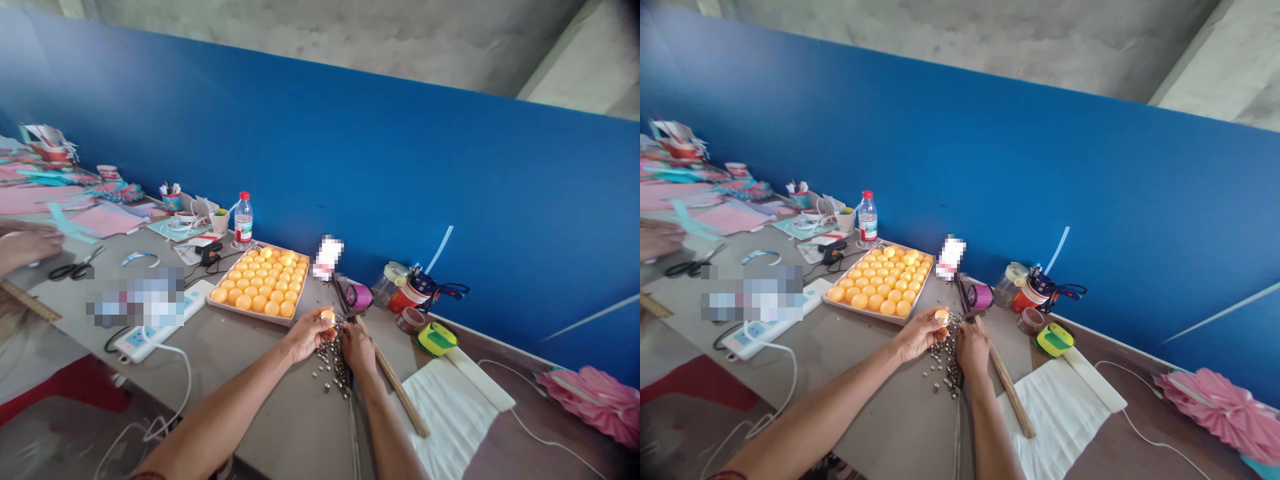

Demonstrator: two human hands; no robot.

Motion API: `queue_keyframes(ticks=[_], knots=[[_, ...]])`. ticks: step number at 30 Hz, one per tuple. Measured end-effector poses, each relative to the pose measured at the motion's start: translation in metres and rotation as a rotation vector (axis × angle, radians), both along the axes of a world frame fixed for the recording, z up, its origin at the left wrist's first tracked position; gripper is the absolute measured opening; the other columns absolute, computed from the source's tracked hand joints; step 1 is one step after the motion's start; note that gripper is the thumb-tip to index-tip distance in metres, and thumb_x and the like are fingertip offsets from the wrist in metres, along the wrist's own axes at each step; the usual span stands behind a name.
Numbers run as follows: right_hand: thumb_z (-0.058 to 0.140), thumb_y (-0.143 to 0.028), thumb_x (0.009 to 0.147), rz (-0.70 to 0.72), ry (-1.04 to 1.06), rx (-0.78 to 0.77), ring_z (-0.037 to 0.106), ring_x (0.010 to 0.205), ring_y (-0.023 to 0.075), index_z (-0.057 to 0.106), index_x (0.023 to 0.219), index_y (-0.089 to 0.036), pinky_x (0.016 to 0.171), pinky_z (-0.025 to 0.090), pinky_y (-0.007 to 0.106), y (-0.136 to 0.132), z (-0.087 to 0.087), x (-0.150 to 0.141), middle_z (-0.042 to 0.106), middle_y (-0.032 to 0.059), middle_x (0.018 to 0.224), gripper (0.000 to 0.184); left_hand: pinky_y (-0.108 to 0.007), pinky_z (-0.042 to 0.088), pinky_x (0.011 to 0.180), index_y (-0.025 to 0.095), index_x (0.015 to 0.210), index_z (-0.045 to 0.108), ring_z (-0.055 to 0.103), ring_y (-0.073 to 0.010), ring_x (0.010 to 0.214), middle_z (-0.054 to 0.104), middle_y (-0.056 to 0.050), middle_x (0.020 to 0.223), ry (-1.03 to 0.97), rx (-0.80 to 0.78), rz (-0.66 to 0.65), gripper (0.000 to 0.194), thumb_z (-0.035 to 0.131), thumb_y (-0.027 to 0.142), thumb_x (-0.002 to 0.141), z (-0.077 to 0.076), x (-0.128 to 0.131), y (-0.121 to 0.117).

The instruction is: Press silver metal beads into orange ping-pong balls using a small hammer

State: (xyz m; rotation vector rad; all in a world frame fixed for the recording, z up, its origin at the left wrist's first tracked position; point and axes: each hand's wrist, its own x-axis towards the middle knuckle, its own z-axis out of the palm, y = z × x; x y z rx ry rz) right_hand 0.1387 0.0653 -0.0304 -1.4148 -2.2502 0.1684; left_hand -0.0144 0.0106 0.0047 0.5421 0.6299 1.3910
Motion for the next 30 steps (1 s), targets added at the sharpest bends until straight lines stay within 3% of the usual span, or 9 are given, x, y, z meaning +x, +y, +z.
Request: queue_keyframes(ticks=[4, 10, 15, 19, 23, 26, 30], knots=[[0.043, -0.016, 0.078, 0.031, 0.137, 0.021, 0.057, 0.073, 0.0179, 0.062, 0.070, -0.019, 0.070, 0.040, 0.028, 0.005, -0.005, 0.001, 0.062, 0.0056, 0.073, 0.021, -0.023, 0.050, 0.058, 0.012, 0.107, 0.055, 0.062, -0.0112, 0.059, 0.061, -0.002, 0.079, 0.001, 0.018, -0.041, 0.044, 0.073, 0.016, 0.068, -0.002, -0.001, 0.001], [0.049, -0.022, 0.071, 0.035, 0.552, 0.078, 0.055, 0.081, 0.0202, 0.058, 0.064, -0.019, 0.072, 0.043, 0.030, 0.010, -0.003, 0.000, 0.061, 0.0077, 0.078, 0.013, -0.024, 0.051, 0.060, 0.014, 0.104, 0.053, 0.064, -0.0130, 0.062, 0.062, -0.003, 0.080, -0.011, -0.024, -0.007, 0.040, 0.072, 0.016, 0.069, 0.001, -0.002, 0.000], [0.050, -0.022, 0.067, 0.025, 0.701, -0.088, 0.056, 0.075, 0.0182, 0.053, 0.060, -0.019, 0.068, 0.043, 0.030, 0.004, 0.005, -0.003, 0.065, 0.0073, 0.085, 0.008, -0.024, 0.051, 0.060, 0.013, 0.101, 0.054, 0.064, -0.0132, 0.062, 0.063, -0.003, 0.079, -0.008, -0.022, -0.006, 0.037, 0.073, 0.018, 0.069, 0.001, -0.003, 0.002], [0.052, -0.025, 0.069, -0.027, 0.740, -0.167, 0.054, 0.066, 0.0179, 0.059, 0.066, -0.019, 0.064, 0.042, 0.030, -0.003, 0.012, -0.008, 0.063, 0.0041, 0.069, 0.009, -0.024, 0.051, 0.061, 0.013, 0.099, 0.055, 0.064, -0.0130, 0.063, 0.063, -0.005, 0.082, -0.004, -0.003, -0.011, 0.035, 0.073, 0.019, 0.069, 0.000, -0.003, 0.002], [0.057, -0.037, 0.072, -0.011, 0.941, -0.341, 0.044, 0.049, 0.0137, 0.059, 0.072, -0.020, 0.048, 0.034, 0.026, -0.007, 0.017, -0.013, 0.053, -0.0018, 0.054, 0.017, -0.023, 0.051, 0.061, 0.013, 0.097, 0.056, 0.064, -0.0125, 0.062, 0.063, -0.004, 0.082, 0.013, 0.009, -0.012, 0.035, 0.074, 0.019, 0.068, -0.002, -0.004, 0.002], [0.059, -0.043, 0.073, 0.038, 1.074, -0.472, 0.037, 0.043, 0.0119, 0.062, 0.078, -0.020, 0.044, 0.028, 0.025, -0.008, 0.018, -0.015, 0.046, -0.0049, 0.048, 0.023, -0.023, 0.050, 0.061, 0.013, 0.097, 0.056, 0.064, -0.0121, 0.062, 0.063, -0.004, 0.084, 0.030, 0.012, -0.010, 0.036, 0.075, 0.021, 0.067, -0.003, -0.003, 0.002], [0.062, -0.040, 0.070, 0.043, 1.025, -0.518, 0.042, 0.046, 0.0133, 0.068, 0.085, -0.020, 0.048, 0.033, 0.027, -0.008, 0.016, -0.014, 0.051, -0.0040, 0.049, 0.025, -0.023, 0.050, 0.062, 0.013, 0.097, 0.056, 0.063, -0.0109, 0.061, 0.063, -0.004, 0.084, 0.057, 0.009, 0.019, 0.039, 0.076, 0.023, 0.065, -0.001, -0.003, 0.001]])
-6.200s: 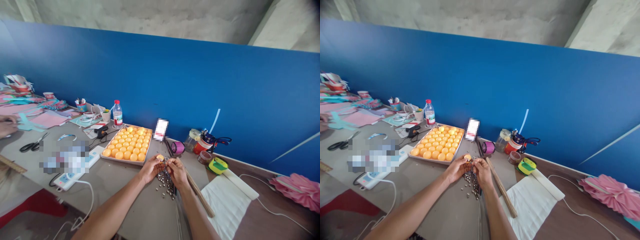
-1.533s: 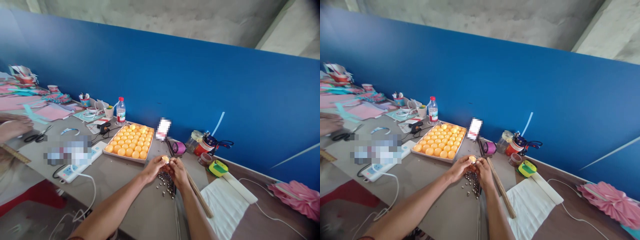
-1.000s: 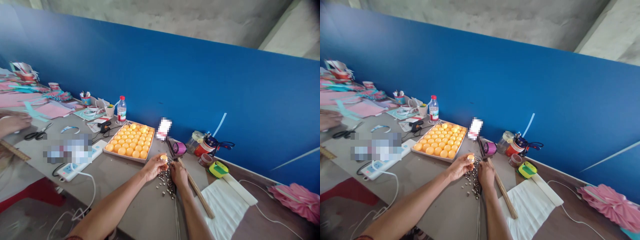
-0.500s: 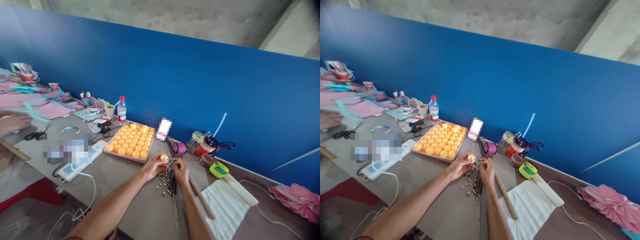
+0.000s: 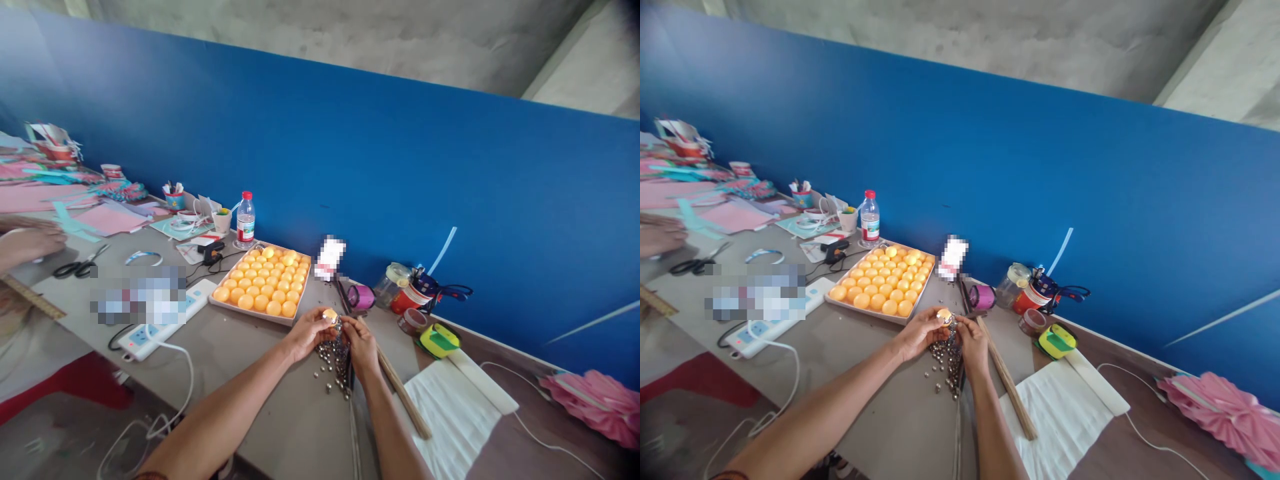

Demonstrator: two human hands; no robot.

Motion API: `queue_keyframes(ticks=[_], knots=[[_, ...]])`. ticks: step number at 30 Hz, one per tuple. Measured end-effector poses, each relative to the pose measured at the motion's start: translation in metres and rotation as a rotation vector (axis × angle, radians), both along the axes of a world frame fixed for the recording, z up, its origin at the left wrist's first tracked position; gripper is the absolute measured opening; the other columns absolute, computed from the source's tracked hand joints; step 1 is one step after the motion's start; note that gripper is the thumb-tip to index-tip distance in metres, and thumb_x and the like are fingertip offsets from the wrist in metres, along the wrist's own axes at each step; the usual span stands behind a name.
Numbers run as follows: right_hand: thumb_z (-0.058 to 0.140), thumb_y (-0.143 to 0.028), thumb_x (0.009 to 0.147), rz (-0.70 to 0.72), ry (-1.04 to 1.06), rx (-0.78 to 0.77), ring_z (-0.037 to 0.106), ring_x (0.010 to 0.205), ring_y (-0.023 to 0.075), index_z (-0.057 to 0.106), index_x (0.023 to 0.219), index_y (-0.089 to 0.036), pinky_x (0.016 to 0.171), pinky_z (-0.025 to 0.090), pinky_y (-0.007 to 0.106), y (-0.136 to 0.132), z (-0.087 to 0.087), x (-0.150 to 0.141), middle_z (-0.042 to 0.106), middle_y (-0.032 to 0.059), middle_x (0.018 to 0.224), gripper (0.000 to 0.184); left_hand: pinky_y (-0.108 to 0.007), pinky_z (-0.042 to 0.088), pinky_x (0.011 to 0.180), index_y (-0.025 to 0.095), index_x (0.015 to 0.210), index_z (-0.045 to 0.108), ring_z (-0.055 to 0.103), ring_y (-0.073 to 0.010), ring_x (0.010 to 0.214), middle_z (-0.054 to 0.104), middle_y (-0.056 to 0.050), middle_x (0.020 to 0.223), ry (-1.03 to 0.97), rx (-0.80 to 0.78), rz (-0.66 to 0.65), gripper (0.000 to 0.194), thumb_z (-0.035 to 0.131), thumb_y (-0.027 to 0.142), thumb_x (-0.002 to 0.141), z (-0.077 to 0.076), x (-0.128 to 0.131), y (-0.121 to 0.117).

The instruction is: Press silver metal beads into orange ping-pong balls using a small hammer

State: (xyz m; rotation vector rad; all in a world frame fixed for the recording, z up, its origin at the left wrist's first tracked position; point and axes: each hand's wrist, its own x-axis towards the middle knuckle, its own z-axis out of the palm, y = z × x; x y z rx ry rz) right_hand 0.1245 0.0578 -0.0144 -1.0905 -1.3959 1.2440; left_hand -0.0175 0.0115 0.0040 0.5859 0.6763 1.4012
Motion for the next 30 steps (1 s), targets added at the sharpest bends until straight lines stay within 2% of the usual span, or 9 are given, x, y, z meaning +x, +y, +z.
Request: queue_keyframes(ticks=[3, 6, 8, 11, 14, 16, 22, 25, 30], knots=[[0.059, -0.034, 0.070, 0.001, -0.133, 0.072, 0.050, 0.051, 0.0157, 0.069, 0.087, -0.019, 0.053, 0.039, 0.028, 0.002, -0.004, 0.001, 0.057, -0.0021, 0.053, 0.025, -0.023, 0.050, 0.062, 0.013, 0.097, 0.056, 0.063, -0.0108, 0.061, 0.062, -0.003, 0.080, 0.027, -0.013, 0.025, 0.041, 0.077, 0.025, 0.064, 0.002, 0.000, -0.001], [0.055, -0.029, 0.071, -0.012, -0.246, 0.188, 0.060, 0.070, 0.0201, 0.069, 0.089, -0.018, 0.067, 0.046, 0.032, 0.002, -0.008, 0.001, 0.068, 0.0039, 0.076, 0.025, -0.023, 0.049, 0.061, 0.014, 0.098, 0.056, 0.062, -0.0108, 0.060, 0.062, -0.002, 0.079, 0.057, -0.016, 0.040, 0.043, 0.078, 0.025, 0.063, 0.002, 0.001, 0.000], [0.053, -0.027, 0.071, -0.018, -0.308, 0.246, 0.061, 0.080, 0.0217, 0.068, 0.089, -0.018, 0.075, 0.046, 0.034, 0.001, -0.009, 0.000, 0.070, 0.0063, 0.086, 0.025, -0.023, 0.049, 0.061, 0.014, 0.098, 0.056, 0.062, -0.0109, 0.060, 0.062, -0.002, 0.079, 0.067, -0.002, 0.047, 0.043, 0.078, 0.026, 0.063, 0.001, 0.002, 0.000], [0.051, -0.025, 0.071, -0.029, -0.363, 0.327, 0.061, 0.080, 0.0217, 0.068, 0.083, -0.018, 0.077, 0.046, 0.035, 0.001, -0.009, 0.000, 0.068, 0.0072, 0.083, 0.021, -0.024, 0.049, 0.061, 0.014, 0.099, 0.055, 0.062, -0.0113, 0.060, 0.061, -0.002, 0.078, 0.074, 0.007, 0.056, 0.044, 0.077, 0.028, 0.063, -0.001, 0.002, 0.000], [0.055, -0.025, 0.069, -0.041, -0.327, 0.420, 0.059, 0.084, 0.0217, 0.068, 0.075, -0.018, 0.080, 0.045, 0.035, 0.003, -0.008, 0.001, 0.067, 0.0078, 0.084, 0.016, -0.025, 0.048, 0.061, 0.014, 0.099, 0.055, 0.062, -0.0116, 0.060, 0.061, -0.002, 0.080, 0.091, 0.001, 0.068, 0.044, 0.077, 0.028, 0.063, -0.001, 0.001, 0.000], [0.057, -0.026, 0.069, -0.033, -0.263, 0.370, 0.059, 0.083, 0.0210, 0.068, 0.076, -0.019, 0.079, 0.045, 0.035, 0.003, -0.007, 0.002, 0.067, 0.0066, 0.083, 0.015, -0.025, 0.048, 0.062, 0.014, 0.099, 0.056, 0.062, -0.0117, 0.060, 0.062, -0.003, 0.082, 0.108, 0.002, 0.073, 0.044, 0.077, 0.028, 0.063, -0.001, 0.001, 0.000], [0.070, -0.034, 0.062, 0.030, 0.203, -0.040, 0.053, 0.059, 0.0134, 0.067, 0.080, -0.019, 0.061, 0.044, 0.028, -0.003, 0.004, -0.002, 0.065, 0.0007, 0.069, 0.023, -0.028, 0.047, 0.063, 0.014, 0.100, 0.056, 0.061, -0.0124, 0.060, 0.061, -0.003, 0.086, 0.141, 0.013, 0.078, 0.048, 0.078, 0.030, 0.061, -0.003, 0.003, 0.001], [0.074, -0.031, 0.056, 0.086, 0.347, -0.102, 0.049, 0.056, 0.0107, 0.066, 0.072, -0.019, 0.060, 0.043, 0.026, -0.008, 0.012, -0.005, 0.062, -0.0019, 0.064, 0.022, -0.028, 0.046, 0.063, 0.014, 0.100, 0.056, 0.060, -0.0122, 0.060, 0.061, -0.001, 0.084, 0.143, 0.020, 0.080, 0.049, 0.078, 0.030, 0.060, -0.004, 0.004, 0.001], [0.072, -0.031, 0.057, 0.146, 0.366, -0.145, 0.047, 0.054, 0.0102, 0.065, 0.071, -0.020, 0.059, 0.043, 0.027, -0.009, 0.016, -0.006, 0.058, -0.0030, 0.061, 0.019, -0.028, 0.046, 0.063, 0.014, 0.101, 0.056, 0.060, -0.0122, 0.060, 0.061, -0.002, 0.085, 0.173, 0.026, 0.063, 0.048, 0.077, 0.032, 0.061, -0.003, 0.004, 0.001]])
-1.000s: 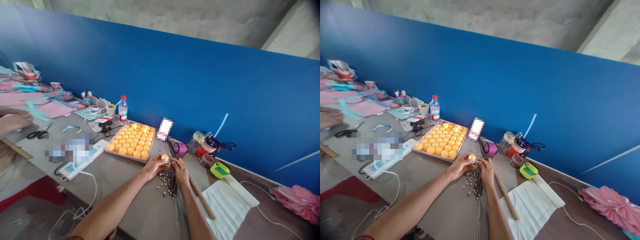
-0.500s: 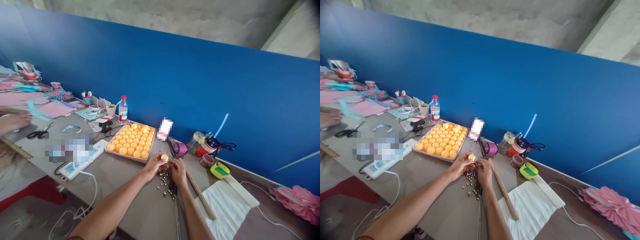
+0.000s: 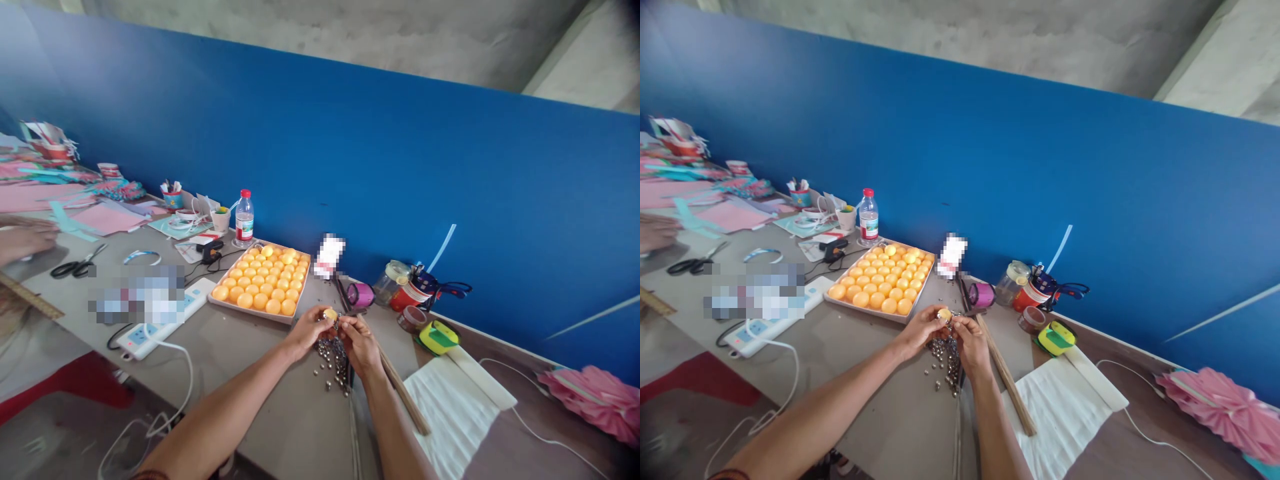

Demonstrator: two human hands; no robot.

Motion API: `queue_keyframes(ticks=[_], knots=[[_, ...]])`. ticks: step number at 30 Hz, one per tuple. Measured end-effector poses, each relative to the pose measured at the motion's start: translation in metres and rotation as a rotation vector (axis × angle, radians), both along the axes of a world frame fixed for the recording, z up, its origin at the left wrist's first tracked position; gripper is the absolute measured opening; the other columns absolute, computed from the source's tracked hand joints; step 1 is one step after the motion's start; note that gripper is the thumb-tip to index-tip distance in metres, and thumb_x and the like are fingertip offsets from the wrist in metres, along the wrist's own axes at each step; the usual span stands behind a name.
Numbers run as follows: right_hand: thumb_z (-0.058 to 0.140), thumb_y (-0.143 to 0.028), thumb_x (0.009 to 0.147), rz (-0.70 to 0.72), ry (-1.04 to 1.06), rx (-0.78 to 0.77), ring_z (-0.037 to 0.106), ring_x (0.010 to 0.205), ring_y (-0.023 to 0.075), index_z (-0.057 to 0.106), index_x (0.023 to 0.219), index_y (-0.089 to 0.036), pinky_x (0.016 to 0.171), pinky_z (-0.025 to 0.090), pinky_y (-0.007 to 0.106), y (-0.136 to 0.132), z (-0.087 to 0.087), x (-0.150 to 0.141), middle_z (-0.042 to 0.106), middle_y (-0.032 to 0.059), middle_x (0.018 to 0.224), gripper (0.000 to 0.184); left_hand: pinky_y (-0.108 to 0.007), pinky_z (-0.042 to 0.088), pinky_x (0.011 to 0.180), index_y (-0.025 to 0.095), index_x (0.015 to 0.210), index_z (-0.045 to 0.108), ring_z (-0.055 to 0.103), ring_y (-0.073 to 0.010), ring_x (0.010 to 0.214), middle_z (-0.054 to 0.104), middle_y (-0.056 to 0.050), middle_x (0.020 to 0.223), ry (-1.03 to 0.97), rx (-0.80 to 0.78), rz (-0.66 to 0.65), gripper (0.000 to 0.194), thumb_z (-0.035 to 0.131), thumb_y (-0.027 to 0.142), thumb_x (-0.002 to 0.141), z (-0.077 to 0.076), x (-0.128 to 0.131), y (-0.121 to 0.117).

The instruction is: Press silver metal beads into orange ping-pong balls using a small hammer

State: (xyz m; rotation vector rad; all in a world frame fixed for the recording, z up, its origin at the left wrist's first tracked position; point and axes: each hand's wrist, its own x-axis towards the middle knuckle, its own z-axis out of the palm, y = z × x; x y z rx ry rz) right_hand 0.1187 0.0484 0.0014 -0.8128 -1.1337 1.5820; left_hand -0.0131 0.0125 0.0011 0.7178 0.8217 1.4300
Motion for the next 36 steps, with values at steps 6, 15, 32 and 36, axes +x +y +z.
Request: queue_keyframes(ticks=[6, 15, 32, 36], knots=[[0.073, -0.030, 0.057, -0.007, -0.003, -0.018, 0.046, 0.051, 0.0103, 0.062, 0.070, -0.020, 0.055, 0.041, 0.026, 0.0001, 0.0009, -0.0012, 0.056, -0.0042, 0.057, 0.020, -0.026, 0.046, 0.062, 0.014, 0.102, 0.056, 0.060, -0.0119, 0.061, 0.061, -0.002, 0.083, 0.039, -0.008, -0.003, 0.048, 0.077, 0.031, 0.062, 0.0008, 0.0013, -0.0007], [0.071, -0.037, 0.062, 0.112, 0.006, -0.043, 0.052, 0.056, 0.0136, 0.058, 0.069, -0.020, 0.060, 0.044, 0.029, -0.0040, -0.0006, -0.0037, 0.057, -0.0028, 0.060, 0.022, -0.027, 0.047, 0.064, 0.014, 0.103, 0.056, 0.060, -0.0119, 0.061, 0.060, -0.002, 0.083, 0.073, -0.009, 0.006, 0.046, 0.074, 0.028, 0.063, 0.0030, 0.0013, -0.0021], [0.075, -0.037, 0.061, 0.190, 0.071, -0.099, 0.046, 0.054, 0.0112, 0.058, 0.064, -0.019, 0.057, 0.038, 0.025, -0.0035, 0.0000, -0.0023, 0.054, -0.0031, 0.056, 0.025, -0.027, 0.047, 0.064, 0.011, 0.108, 0.055, 0.059, -0.0121, 0.062, 0.062, -0.003, 0.081, 0.196, 0.003, 0.020, 0.046, 0.069, 0.028, 0.067, 0.0043, 0.0016, -0.0037], [0.075, -0.036, 0.062, 0.216, 0.101, -0.097, 0.047, 0.057, 0.0116, 0.058, 0.065, -0.020, 0.059, 0.038, 0.026, -0.0036, -0.0010, -0.0010, 0.055, -0.0029, 0.058, 0.024, -0.029, 0.048, 0.066, 0.011, 0.109, 0.054, 0.059, -0.0128, 0.062, 0.062, -0.004, 0.085, 0.178, 0.007, 0.011, 0.048, 0.069, 0.029, 0.067, 0.0055, 0.0017, -0.0042]])
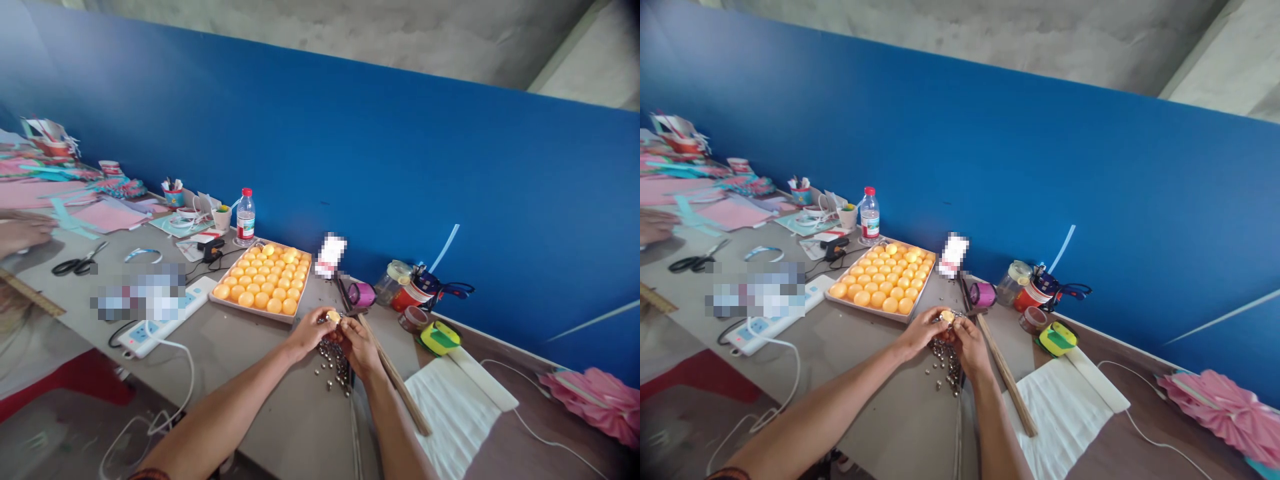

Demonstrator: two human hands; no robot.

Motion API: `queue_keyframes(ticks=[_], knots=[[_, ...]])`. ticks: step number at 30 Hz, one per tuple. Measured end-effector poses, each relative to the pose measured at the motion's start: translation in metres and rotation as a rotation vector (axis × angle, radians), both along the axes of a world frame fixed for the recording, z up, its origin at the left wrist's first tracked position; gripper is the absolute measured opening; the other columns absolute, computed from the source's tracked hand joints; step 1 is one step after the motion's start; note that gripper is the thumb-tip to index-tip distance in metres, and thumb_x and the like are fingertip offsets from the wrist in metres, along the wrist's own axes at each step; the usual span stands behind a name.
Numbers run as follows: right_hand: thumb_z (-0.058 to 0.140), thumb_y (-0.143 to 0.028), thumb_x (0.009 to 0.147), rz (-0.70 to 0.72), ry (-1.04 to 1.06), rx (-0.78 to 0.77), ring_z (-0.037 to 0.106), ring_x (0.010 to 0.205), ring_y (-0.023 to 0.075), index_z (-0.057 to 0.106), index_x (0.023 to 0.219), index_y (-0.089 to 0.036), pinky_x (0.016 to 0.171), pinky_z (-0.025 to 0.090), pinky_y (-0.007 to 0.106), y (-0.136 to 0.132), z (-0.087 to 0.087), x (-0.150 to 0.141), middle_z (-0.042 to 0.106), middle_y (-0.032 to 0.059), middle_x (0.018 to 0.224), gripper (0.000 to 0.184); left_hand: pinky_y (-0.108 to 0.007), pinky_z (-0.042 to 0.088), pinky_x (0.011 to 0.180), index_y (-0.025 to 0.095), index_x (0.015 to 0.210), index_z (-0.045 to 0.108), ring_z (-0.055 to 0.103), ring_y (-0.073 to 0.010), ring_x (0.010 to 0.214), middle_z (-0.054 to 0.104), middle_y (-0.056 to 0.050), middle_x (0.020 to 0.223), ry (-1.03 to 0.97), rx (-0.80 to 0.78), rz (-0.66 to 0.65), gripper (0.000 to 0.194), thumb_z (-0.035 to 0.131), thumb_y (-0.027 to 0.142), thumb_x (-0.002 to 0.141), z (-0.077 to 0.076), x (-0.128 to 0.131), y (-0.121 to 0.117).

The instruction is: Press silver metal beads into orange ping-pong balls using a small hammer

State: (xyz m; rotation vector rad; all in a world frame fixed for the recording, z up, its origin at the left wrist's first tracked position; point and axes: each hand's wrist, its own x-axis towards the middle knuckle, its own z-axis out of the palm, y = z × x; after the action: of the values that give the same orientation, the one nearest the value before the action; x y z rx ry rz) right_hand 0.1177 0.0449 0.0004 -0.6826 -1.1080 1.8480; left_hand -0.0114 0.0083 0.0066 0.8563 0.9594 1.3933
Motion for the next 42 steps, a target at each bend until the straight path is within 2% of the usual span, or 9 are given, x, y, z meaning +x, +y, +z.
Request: queue_keyframes(ticks=[8, 12, 16, 19, 27, 35, 38, 42], knots=[[0.073, -0.037, 0.063, -0.024, -0.057, 0.041, 0.045, 0.055, 0.0115, 0.059, 0.066, -0.020, 0.059, 0.038, 0.026, 0.001, -0.003, 0.000, 0.054, -0.0036, 0.057, 0.023, -0.029, 0.048, 0.065, 0.012, 0.107, 0.056, 0.059, -0.0131, 0.062, 0.062, -0.004, 0.086, 0.088, 0.000, 0.025, 0.044, 0.067, 0.027, 0.067, -0.001, 0.000, 0.001], [0.072, -0.035, 0.063, -0.038, -0.136, 0.060, 0.047, 0.056, 0.0123, 0.058, 0.064, -0.019, 0.059, 0.038, 0.026, 0.004, -0.007, 0.003, 0.054, -0.0033, 0.056, 0.021, -0.029, 0.048, 0.065, 0.012, 0.107, 0.056, 0.058, -0.0144, 0.064, 0.062, -0.004, 0.082, 0.198, 0.037, 0.053, 0.042, 0.064, 0.026, 0.069, -0.008, 0.000, 0.002], [0.071, -0.033, 0.062, -0.088, -0.190, 0.075, 0.047, 0.055, 0.0124, 0.058, 0.065, -0.020, 0.058, 0.038, 0.026, 0.005, -0.010, 0.003, 0.054, -0.0039, 0.054, 0.019, -0.028, 0.048, 0.071, 0.015, 0.106, 0.059, 0.059, -0.0168, 0.077, 0.063, -0.006, 0.098, 0.336, 0.109, 0.115, 0.039, 0.066, 0.025, 0.069, -0.018, 0.000, 0.003], [0.071, -0.033, 0.062, -0.105, -0.190, 0.073, 0.047, 0.052, 0.0122, 0.054, 0.065, -0.021, 0.057, 0.038, 0.026, 0.006, -0.011, 0.002, 0.053, -0.0052, 0.051, 0.021, -0.028, 0.048, 0.074, 0.017, 0.106, 0.060, 0.059, -0.0183, 0.082, 0.064, -0.006, 0.097, 0.359, 0.134, 0.120, 0.040, 0.068, 0.026, 0.069, -0.022, 0.001, 0.003], [0.070, -0.032, 0.063, -0.085, -0.153, 0.096, 0.050, 0.053, 0.0125, 0.050, 0.071, -0.022, 0.059, 0.040, 0.026, 0.003, -0.007, 0.001, 0.054, -0.0055, 0.051, 0.024, -0.028, 0.050, 0.070, 0.015, 0.109, 0.056, 0.059, -0.0172, 0.080, 0.063, -0.006, 0.097, 0.353, 0.116, 0.107, 0.038, 0.060, 0.030, 0.074, -0.016, 0.002, 0.001], [0.072, -0.034, 0.060, -0.096, -0.148, 0.055, 0.047, 0.050, 0.0124, 0.050, 0.065, -0.022, 0.055, 0.037, 0.026, 0.000, -0.004, -0.002, 0.052, -0.0050, 0.049, 0.025, -0.030, 0.048, 0.079, 0.015, 0.111, 0.056, 0.057, -0.0199, 0.091, 0.060, -0.010, 0.108, 0.507, 0.232, 0.120, 0.042, 0.062, 0.036, 0.075, -0.014, -0.001, -0.002], [0.073, -0.034, 0.060, -0.065, -0.099, 0.034, 0.045, 0.051, 0.0121, 0.050, 0.064, -0.022, 0.056, 0.037, 0.026, -0.002, -0.001, -0.003, 0.049, -0.0058, 0.049, 0.026, -0.029, 0.048, 0.073, 0.016, 0.111, 0.055, 0.058, -0.0177, 0.082, 0.061, -0.008, 0.102, 0.407, 0.197, 0.094, 0.044, 0.063, 0.038, 0.074, -0.011, 0.002, -0.003], [0.066, -0.042, 0.069, -0.094, -0.124, 0.102, 0.044, 0.052, 0.0135, 0.053, 0.067, -0.023, 0.058, 0.038, 0.028, 0.006, -0.003, 0.005, 0.044, -0.0055, 0.050, 0.023, -0.028, 0.048, 0.067, 0.014, 0.109, 0.054, 0.058, -0.0130, 0.066, 0.062, -0.004, 0.085, 0.092, 0.056, 0.028, 0.046, 0.066, 0.039, 0.072, -0.004, 0.006, -0.004]])
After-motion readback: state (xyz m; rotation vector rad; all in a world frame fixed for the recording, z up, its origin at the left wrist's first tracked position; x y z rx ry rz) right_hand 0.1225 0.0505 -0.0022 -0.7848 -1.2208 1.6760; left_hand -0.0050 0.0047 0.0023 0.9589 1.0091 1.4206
